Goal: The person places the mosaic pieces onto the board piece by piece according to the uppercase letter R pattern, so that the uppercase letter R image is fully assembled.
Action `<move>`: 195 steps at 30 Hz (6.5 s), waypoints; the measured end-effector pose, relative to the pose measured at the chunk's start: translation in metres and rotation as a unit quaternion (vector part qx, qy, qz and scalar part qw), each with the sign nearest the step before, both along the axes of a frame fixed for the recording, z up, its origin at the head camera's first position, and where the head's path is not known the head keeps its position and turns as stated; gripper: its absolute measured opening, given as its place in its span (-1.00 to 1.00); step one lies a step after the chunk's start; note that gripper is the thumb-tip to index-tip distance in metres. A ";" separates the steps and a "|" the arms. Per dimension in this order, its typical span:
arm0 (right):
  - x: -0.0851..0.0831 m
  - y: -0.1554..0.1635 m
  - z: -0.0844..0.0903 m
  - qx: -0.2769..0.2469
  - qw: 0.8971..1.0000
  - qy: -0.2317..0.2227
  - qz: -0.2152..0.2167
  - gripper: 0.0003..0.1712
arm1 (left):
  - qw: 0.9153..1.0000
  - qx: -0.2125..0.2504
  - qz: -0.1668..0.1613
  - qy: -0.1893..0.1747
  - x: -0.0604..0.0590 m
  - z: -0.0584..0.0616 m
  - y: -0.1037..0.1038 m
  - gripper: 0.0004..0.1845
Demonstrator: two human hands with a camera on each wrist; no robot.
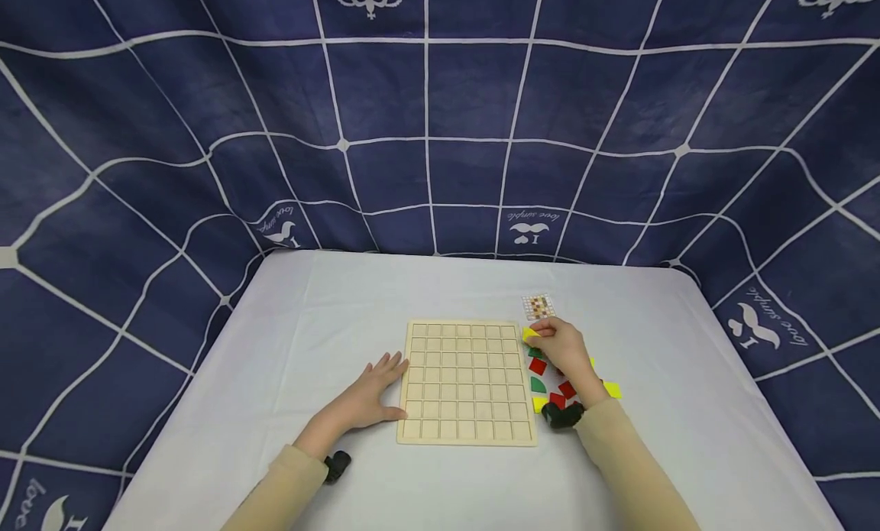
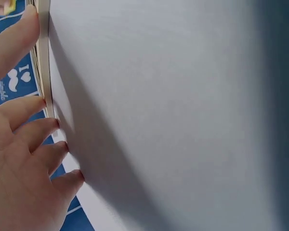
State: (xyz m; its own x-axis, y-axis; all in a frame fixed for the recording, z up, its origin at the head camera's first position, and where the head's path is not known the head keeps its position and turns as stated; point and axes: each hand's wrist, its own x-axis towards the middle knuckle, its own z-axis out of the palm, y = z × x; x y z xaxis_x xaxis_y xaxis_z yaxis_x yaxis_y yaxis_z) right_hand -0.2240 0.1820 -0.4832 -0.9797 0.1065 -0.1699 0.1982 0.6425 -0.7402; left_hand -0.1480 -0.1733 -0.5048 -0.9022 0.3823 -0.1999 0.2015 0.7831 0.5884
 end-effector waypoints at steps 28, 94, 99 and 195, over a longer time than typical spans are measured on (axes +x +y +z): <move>-0.018 -0.124 -0.020 -0.027 0.987 0.030 0.153 -0.90 | 1.000 0.010 -0.010 -0.005 0.001 -0.002 -0.001 -0.02; 0.031 0.057 -0.015 0.099 0.990 -0.055 0.078 -0.66 | 1.000 0.022 -0.010 -0.011 0.002 -0.005 -0.005 -0.04; 0.033 0.056 -0.011 0.093 0.991 -0.052 0.079 -0.68 | 1.000 0.025 -0.009 -0.010 0.001 -0.004 -0.004 -0.04; -0.024 0.004 -0.022 0.056 0.998 0.007 0.033 -0.65 | 0.999 0.038 -0.012 -0.014 0.001 -0.006 -0.004 -0.04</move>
State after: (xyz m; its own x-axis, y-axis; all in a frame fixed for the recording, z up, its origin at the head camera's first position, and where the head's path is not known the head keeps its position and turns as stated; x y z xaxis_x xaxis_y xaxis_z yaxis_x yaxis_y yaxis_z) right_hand -0.2481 0.1858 -0.5048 -0.9872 0.0597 -0.1476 0.1438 0.7324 -0.6655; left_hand -0.1473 -0.1771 -0.5110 -0.8872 0.4190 -0.1934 0.2028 0.7305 0.6521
